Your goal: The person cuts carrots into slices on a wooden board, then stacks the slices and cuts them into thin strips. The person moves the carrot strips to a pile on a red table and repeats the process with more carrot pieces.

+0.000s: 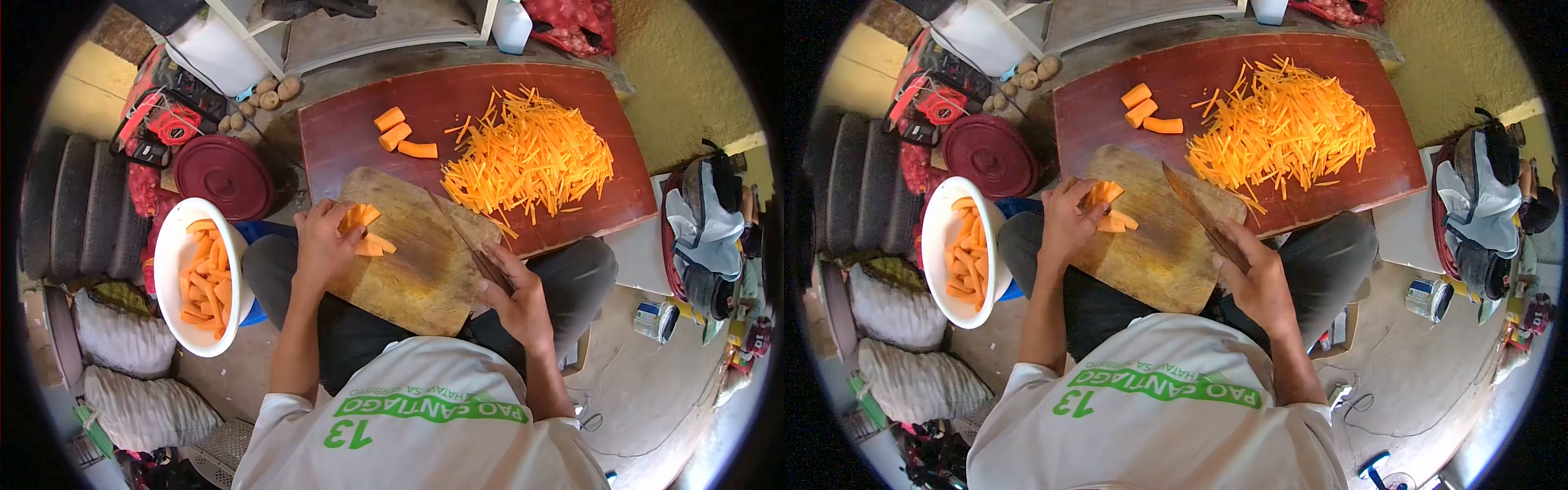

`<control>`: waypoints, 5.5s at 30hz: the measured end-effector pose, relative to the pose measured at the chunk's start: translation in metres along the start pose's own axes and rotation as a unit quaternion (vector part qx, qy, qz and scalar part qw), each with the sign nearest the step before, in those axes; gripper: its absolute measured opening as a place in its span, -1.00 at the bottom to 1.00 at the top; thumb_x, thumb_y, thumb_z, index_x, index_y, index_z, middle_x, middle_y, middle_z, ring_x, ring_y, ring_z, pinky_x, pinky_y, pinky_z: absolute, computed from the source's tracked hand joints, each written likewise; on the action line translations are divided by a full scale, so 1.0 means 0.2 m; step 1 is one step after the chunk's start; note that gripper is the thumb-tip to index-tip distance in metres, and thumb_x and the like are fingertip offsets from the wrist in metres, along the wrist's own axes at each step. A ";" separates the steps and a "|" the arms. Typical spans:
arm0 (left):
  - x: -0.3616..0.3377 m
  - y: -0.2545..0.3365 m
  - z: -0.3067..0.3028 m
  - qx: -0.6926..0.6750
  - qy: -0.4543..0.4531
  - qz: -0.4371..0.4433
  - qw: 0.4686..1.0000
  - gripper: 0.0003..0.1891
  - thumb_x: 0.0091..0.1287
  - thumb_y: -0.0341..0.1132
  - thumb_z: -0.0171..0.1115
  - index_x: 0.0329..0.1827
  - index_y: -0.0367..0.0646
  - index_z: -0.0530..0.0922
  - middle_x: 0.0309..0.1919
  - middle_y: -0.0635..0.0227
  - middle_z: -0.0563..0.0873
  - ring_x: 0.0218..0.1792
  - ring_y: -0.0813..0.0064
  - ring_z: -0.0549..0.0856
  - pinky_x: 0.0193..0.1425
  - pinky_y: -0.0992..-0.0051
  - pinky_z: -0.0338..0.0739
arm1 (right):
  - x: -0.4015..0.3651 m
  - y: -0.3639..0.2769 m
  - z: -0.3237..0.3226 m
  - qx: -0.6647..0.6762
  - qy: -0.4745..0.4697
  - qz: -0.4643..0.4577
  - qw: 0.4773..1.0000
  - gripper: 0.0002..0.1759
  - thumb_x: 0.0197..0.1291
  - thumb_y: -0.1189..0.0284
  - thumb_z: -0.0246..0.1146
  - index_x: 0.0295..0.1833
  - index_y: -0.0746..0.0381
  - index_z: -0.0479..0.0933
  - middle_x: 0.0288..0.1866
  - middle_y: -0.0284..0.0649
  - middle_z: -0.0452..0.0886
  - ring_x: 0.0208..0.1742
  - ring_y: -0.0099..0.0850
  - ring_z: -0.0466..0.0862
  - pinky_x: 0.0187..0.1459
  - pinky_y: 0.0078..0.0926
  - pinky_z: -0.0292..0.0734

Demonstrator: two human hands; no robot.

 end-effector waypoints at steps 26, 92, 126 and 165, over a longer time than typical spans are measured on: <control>-0.04 0.39 0.23 -0.169 -0.079 0.139 0.973 -0.53 0.30 -0.45 0.58 0.28 -0.27 0.73 0.11 0.01 0.71 0.17 -0.11 0.70 0.25 0.07 0.60 | -0.05 -0.06 -0.01 0.030 -0.023 0.121 0.992 -0.31 0.58 0.49 0.35 0.72 0.45 0.37 0.43 0.15 0.76 0.44 -0.22 0.75 0.44 -0.27 0.59; -0.06 0.39 0.26 -0.034 -0.035 0.215 0.975 -0.69 0.14 -0.44 0.49 -0.02 -0.21 0.83 -0.03 0.17 0.70 0.05 0.11 0.68 0.19 0.13 0.46 | 0.11 -0.07 0.23 -0.191 -0.092 -0.070 0.975 -0.40 0.63 0.38 0.27 0.61 0.44 0.36 0.22 0.40 0.73 0.20 0.39 0.76 0.22 0.13 0.66; -0.07 0.35 0.27 -0.055 -0.014 0.180 0.982 -0.69 0.05 -0.46 0.50 -0.09 -0.21 0.80 -0.04 0.17 0.70 0.03 0.09 0.65 0.21 0.12 0.45 | 0.17 -0.08 0.25 -0.159 -0.095 -0.064 0.981 -0.46 0.63 0.44 0.29 0.59 0.40 0.44 0.15 0.37 0.74 0.27 0.39 0.73 0.21 0.02 0.69; -0.09 0.33 0.29 -0.113 0.058 0.176 0.976 -0.73 0.06 -0.49 0.52 -0.14 -0.28 0.78 -0.12 0.14 0.72 -0.01 0.02 0.67 0.21 0.11 0.44 | 0.15 -0.05 0.26 -0.114 -0.055 -0.047 0.991 -0.47 0.62 0.46 0.32 0.57 0.42 0.49 0.12 0.22 0.81 0.18 0.04 0.86 0.19 -0.21 0.70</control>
Point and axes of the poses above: each hand's wrist, its own x-axis towards the middle knuckle, its own z-axis out of the palm, y = z × x, the point moved 2 cm from there along x, towards the middle knuckle
